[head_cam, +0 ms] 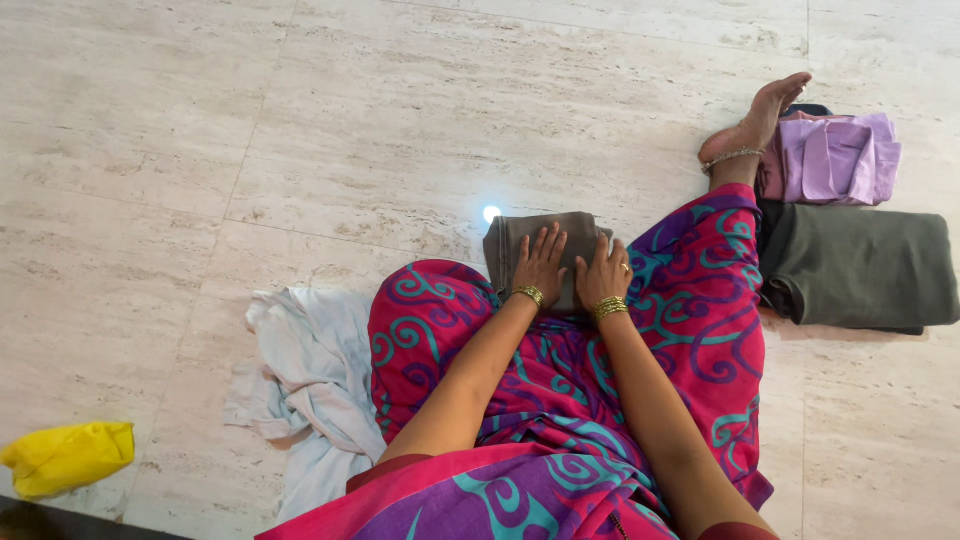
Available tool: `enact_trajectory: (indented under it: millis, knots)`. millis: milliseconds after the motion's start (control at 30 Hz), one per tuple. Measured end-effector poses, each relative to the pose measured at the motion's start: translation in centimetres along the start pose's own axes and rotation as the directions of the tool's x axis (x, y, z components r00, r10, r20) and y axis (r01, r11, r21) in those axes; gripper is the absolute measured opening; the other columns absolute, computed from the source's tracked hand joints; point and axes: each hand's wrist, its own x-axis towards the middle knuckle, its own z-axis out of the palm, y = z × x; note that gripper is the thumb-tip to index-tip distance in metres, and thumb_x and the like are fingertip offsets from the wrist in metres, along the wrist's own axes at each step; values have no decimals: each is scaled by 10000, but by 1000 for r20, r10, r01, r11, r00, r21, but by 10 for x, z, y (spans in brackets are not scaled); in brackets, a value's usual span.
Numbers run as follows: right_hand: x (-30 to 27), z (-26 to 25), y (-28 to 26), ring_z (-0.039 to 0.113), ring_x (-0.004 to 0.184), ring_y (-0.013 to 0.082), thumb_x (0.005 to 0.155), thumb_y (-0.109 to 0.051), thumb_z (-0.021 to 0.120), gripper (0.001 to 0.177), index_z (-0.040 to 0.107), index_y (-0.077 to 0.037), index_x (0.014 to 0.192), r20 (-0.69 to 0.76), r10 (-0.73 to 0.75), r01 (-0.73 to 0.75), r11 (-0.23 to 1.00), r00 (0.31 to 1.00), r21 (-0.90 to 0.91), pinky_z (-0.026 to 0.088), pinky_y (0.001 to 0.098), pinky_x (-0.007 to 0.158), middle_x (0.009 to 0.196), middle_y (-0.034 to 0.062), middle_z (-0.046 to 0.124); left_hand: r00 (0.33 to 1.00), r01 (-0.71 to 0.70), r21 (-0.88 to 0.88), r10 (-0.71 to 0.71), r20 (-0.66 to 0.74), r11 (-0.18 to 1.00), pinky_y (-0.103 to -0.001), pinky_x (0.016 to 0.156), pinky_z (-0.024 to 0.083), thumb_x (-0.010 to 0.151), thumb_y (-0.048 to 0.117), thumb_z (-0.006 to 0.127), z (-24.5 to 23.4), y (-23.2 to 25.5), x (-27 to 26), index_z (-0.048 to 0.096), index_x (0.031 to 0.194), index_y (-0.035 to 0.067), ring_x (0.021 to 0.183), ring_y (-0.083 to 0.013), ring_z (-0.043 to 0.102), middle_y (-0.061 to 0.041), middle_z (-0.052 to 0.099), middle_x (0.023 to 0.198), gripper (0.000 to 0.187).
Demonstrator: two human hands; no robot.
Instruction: The person folds a pair of grey trousers on the floor, then places them on a stack. The person then picks up a white shirt, lays it flat, and begins buttoning it.
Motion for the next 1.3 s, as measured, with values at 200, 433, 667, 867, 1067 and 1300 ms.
enact_trajectory:
  millis: [200, 433, 667, 867, 1067, 1300]
  knots:
    - [3, 26, -35, 183, 1574, 318, 1041, -390, 394, 623, 334, -119, 1599, -50, -416, 419, 902, 908, 107, 85, 571, 1242, 1704, 120, 237, 965, -89, 166, 43, 259, 982, -503, 1271, -25, 991, 488, 412, -13, -10, 5, 81, 1642, 129, 1597, -273, -16, -94, -11, 1715, 814]
    - [15, 40, -32, 122, 1557, 249, 1019, -459, 301, 633, 304, -232, 1609, 17, -294, 295, 953, 956, -68, -33, 583, 1206, 1687, 16, 223, 993, 119, 74, -121, 14, 990, -492, 1259, -17, 984, 420, 395, 8, -11, 6, 131, 1634, 115, 1588, -249, 12, -74, 71, 1731, 766]
    - [36, 42, -19, 187, 1573, 314, 1046, -398, 374, 531, 396, -345, 1575, -94, -280, 281, 960, 955, -7, 127, 549, 1253, 1706, 27, 271, 973, 140, -39, -145, -182, 989, -524, 1290, 77, 1030, 361, 464, 13, -19, 14, 247, 1650, 135, 1601, -209, 68, -13, 101, 1746, 695]
    - [42, 21, -20, 236, 1538, 360, 996, -443, 517, 558, 421, -372, 1541, -61, -131, 131, 991, 989, -15, 172, 657, 1189, 1672, 94, 281, 946, 305, -185, -319, -51, 934, -665, 1204, 125, 922, 454, 588, -18, -18, 15, 298, 1572, 275, 1566, -354, 59, -32, 80, 1692, 734]
    - [41, 7, -20, 168, 1549, 365, 1002, -440, 499, 567, 389, -365, 1553, -44, -17, 16, 999, 999, -44, 93, 684, 1154, 1666, 128, 244, 906, 265, -287, -340, -253, 921, -628, 1223, 186, 975, 391, 560, -11, -24, 14, 335, 1594, 280, 1572, -416, 89, -148, 98, 1726, 667]
    - [34, 37, -44, 181, 1582, 235, 1049, -397, 338, 605, 316, -172, 1610, 18, -370, 370, 929, 929, -3, 7, 594, 1261, 1691, 37, 292, 936, 279, -167, -307, -175, 946, -619, 1228, 152, 991, 414, 506, 1, -29, 18, 289, 1623, 259, 1553, -447, 62, -123, 76, 1699, 686]
